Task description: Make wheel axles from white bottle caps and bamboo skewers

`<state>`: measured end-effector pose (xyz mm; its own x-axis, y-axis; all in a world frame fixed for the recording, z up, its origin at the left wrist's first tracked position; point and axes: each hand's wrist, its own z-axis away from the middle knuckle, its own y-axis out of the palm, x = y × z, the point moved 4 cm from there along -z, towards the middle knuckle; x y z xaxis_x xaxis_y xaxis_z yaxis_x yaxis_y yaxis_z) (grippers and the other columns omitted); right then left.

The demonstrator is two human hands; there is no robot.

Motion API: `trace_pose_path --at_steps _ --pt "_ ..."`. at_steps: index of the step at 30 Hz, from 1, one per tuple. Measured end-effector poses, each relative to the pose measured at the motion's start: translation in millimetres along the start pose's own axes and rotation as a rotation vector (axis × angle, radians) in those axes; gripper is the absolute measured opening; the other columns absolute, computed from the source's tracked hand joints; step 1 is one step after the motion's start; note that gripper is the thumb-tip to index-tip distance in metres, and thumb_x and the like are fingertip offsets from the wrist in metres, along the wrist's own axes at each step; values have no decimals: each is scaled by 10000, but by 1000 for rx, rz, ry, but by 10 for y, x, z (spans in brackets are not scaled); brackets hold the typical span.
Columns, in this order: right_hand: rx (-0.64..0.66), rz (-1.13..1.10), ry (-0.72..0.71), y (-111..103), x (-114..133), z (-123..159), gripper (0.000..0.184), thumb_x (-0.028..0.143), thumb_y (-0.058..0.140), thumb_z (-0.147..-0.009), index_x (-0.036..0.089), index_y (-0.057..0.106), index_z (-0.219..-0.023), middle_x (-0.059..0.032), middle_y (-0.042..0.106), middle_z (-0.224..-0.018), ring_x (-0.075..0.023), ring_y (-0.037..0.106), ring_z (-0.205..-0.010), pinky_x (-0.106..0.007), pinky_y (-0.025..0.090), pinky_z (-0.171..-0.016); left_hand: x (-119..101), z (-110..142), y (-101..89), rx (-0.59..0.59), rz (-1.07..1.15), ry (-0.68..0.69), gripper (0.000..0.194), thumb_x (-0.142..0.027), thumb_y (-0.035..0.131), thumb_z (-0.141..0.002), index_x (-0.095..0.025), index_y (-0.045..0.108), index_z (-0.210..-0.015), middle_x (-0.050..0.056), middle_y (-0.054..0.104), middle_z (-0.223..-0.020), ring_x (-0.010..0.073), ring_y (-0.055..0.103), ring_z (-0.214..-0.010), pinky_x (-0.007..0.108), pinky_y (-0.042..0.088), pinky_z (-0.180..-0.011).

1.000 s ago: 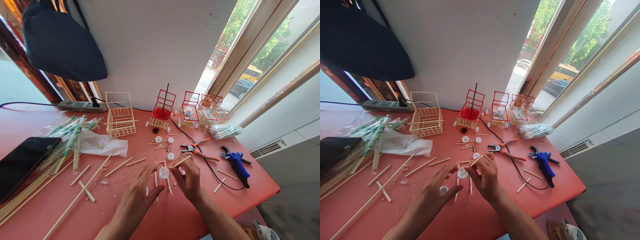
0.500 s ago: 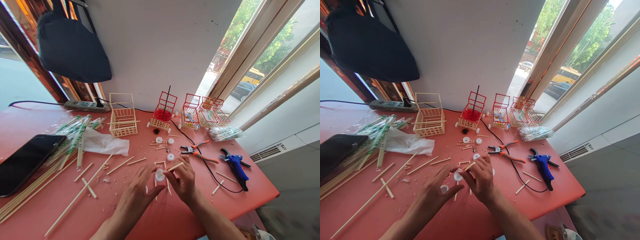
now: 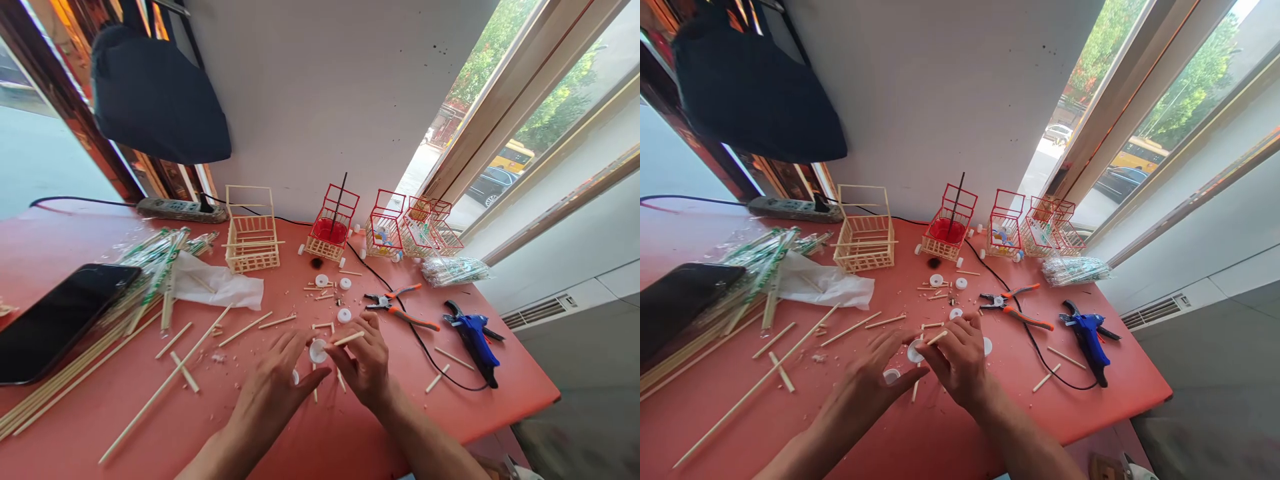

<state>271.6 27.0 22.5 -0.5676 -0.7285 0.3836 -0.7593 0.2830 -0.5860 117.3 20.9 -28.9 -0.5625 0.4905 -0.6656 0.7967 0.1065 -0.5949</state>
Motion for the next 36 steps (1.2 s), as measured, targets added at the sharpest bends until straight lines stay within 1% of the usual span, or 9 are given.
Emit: trace_pose_path --at_steps 8,14,17,20,26,33,36 --pt "-5 3 0 -23 8 -7 168 247 548 -1021 209 580 -860 13 695 -732 -140 583 -674 -353 344 -778 -24 -7 -15 0 10 21 220 -441 604 -946 -253 572 -1055 20 686 -951 246 680 -905 342 531 -745" --pt "-9 10 0 -14 12 7 199 276 540 -1026 211 586 -843 12 686 -713 -141 583 -667 -351 346 -756 -61 -17 -39 -26 -6 41 194 -434 562 -974 -247 578 -1021 17 690 -938 230 679 -898 324 527 -729" --pt "-2 2 6 -12 15 12 202 275 538 -1025 215 593 -840 13 691 -714 -143 599 -673 -357 353 -765 -69 -21 -52 -52 -17 68 206 -443 546 -981 -245 586 -1022 21 701 -947 228 683 -915 323 534 -742" --pt "3 -15 5 -9 26 9 157 240 543 -1015 221 603 -871 12 723 -760 -144 613 -684 -365 352 -774 -71 -17 -60 -86 -48 102 229 -456 531 -985 -243 597 -1037 31 714 -963 233 691 -929 330 546 -758" --pt "17 -31 -14 5 46 -3 172 189 516 -1012 223 580 -856 9 729 -748 -145 596 -657 -372 357 -774 -50 -11 -53 -94 -87 144 260 -457 499 -997 -230 606 -1067 48 731 -974 235 704 -932 322 567 -729" --pt "39 -25 0 6 43 4 205 224 507 -1026 217 577 -834 3 713 -734 -140 593 -660 -365 372 -784 -82 -26 -70 -123 -98 211 269 -427 491 -1006 -198 619 -1065 66 740 -949 240 707 -908 330 577 -740" --pt "40 -31 1 1 43 1 216 234 505 -1031 212 583 -831 7 707 -726 -136 586 -656 -360 373 -790 -80 -25 -66 -119 -98 212 276 -426 477 -1011 -196 619 -1070 72 741 -956 239 710 -909 332 581 -747"
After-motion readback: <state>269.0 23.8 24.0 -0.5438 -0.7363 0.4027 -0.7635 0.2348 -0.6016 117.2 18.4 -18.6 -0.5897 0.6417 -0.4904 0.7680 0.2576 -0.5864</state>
